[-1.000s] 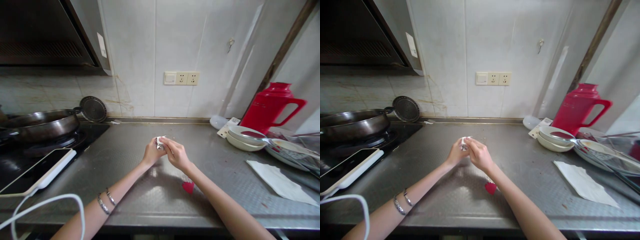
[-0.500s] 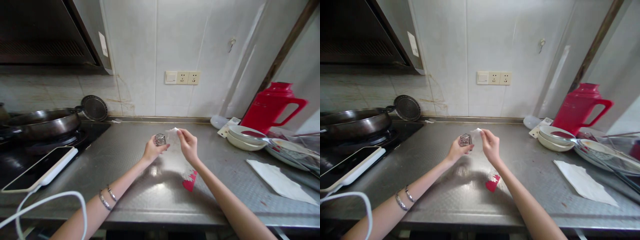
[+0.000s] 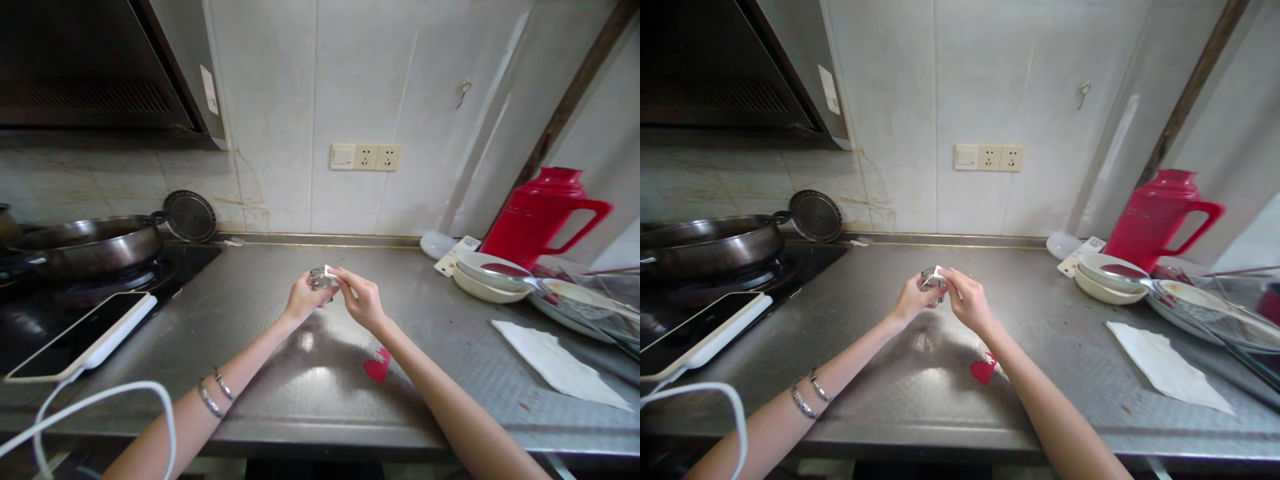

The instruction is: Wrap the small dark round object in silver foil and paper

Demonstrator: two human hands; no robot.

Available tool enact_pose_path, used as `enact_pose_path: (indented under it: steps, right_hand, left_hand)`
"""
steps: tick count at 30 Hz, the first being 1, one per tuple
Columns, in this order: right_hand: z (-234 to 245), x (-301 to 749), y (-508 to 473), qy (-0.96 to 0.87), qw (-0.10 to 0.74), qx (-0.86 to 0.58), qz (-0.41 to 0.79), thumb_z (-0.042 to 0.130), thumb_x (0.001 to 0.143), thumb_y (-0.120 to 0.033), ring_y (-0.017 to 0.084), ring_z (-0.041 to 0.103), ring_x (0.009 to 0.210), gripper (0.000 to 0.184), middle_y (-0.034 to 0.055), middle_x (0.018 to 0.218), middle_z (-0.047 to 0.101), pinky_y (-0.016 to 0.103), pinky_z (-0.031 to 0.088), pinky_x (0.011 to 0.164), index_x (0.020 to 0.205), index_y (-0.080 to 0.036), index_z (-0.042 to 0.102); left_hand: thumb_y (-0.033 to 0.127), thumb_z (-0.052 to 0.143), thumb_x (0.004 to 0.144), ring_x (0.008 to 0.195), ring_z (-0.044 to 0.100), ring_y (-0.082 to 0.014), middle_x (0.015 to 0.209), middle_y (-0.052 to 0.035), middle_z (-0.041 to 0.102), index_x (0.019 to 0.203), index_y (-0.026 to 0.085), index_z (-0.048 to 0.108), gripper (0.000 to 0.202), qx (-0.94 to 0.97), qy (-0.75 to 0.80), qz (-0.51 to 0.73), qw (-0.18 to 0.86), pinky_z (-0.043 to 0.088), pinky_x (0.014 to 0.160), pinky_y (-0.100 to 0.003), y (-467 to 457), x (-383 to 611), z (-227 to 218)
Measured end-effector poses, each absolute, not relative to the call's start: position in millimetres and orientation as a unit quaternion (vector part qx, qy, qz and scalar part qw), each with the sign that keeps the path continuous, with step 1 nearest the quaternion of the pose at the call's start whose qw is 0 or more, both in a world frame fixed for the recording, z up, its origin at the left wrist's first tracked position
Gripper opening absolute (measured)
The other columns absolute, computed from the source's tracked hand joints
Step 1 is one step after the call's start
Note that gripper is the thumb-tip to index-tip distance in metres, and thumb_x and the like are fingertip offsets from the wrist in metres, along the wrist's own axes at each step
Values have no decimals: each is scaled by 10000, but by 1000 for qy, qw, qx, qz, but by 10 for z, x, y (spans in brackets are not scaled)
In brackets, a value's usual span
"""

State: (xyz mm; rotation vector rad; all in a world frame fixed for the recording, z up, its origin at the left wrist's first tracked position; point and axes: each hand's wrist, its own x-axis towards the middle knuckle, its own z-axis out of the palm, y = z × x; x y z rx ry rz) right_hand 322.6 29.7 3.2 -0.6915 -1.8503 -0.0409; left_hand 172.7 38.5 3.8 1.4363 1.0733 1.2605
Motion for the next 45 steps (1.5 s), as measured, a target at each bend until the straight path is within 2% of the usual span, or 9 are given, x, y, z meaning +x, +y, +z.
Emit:
enact_pose_path:
  steps: [3,9,13,16,19,24,35,39,45]
  right_hand:
    - [15,3238,312,-814,526,-242,-42,430,923,-162,188,652,1045,307,55,1099,698,428,475,1019,1169,-228,600]
    - [21,3228,281,-818,527,-225,-50,449,909,-155,189,687,943,262,48,990,726,426,483,1001,1079,-225,635]
    - [60,3237,261,-738,595,-319,-11,481,910,-252,197,706,794,207,47,828,734,296,563,752,915,-197,680]
    - [96,3251,273,-667,630,-398,19,472,918,-315,164,677,666,250,38,781,722,239,527,618,906,-181,683]
    - [88,3238,289,-677,615,-404,30,459,922,-315,172,684,716,256,44,843,728,250,526,657,949,-195,683]
    - [-26,3145,271,-756,564,-329,45,464,911,-253,221,670,1009,253,30,1014,730,325,535,867,1049,-260,675]
    - [-40,3087,205,-763,583,-279,8,448,904,-183,208,684,978,304,17,995,734,361,526,936,1093,-275,667]
    - [-38,3103,200,-755,590,-286,8,463,897,-195,212,691,952,264,35,951,741,324,543,867,1019,-242,693]
    - [91,3194,212,-702,601,-372,88,498,900,-303,163,680,651,238,28,762,735,235,528,599,883,-192,708]
  left_hand:
    - [365,796,575,655,625,-139,854,-53,677,986,133,623,503,581,453,507,446,498,446,-191,419,1695,60]
    - [342,814,555,619,596,-116,795,-37,655,932,120,614,481,585,463,512,426,482,427,-171,483,1660,10]
    - [371,800,580,616,601,-120,824,-51,651,963,113,596,505,591,466,505,423,482,419,-182,486,1674,2]
    - [364,802,579,583,587,-114,809,-54,651,962,107,596,505,603,465,495,418,468,407,-183,467,1705,-12]
    - [348,819,551,603,593,-119,793,-51,658,922,114,613,485,608,462,497,412,457,412,-170,448,1735,-48]
    - [344,794,575,649,600,-129,829,-49,670,996,126,635,499,626,456,491,399,454,420,-161,451,1738,-97]
    - [353,737,598,713,625,-164,844,-38,664,1003,147,637,465,597,449,478,462,508,458,-212,417,1709,-2]
    - [394,736,607,696,616,-156,804,-30,651,981,147,647,457,593,431,481,480,514,475,-219,407,1699,8]
    - [447,767,591,675,618,-155,827,-58,660,983,131,623,524,602,440,479,464,503,468,-222,434,1708,-13]
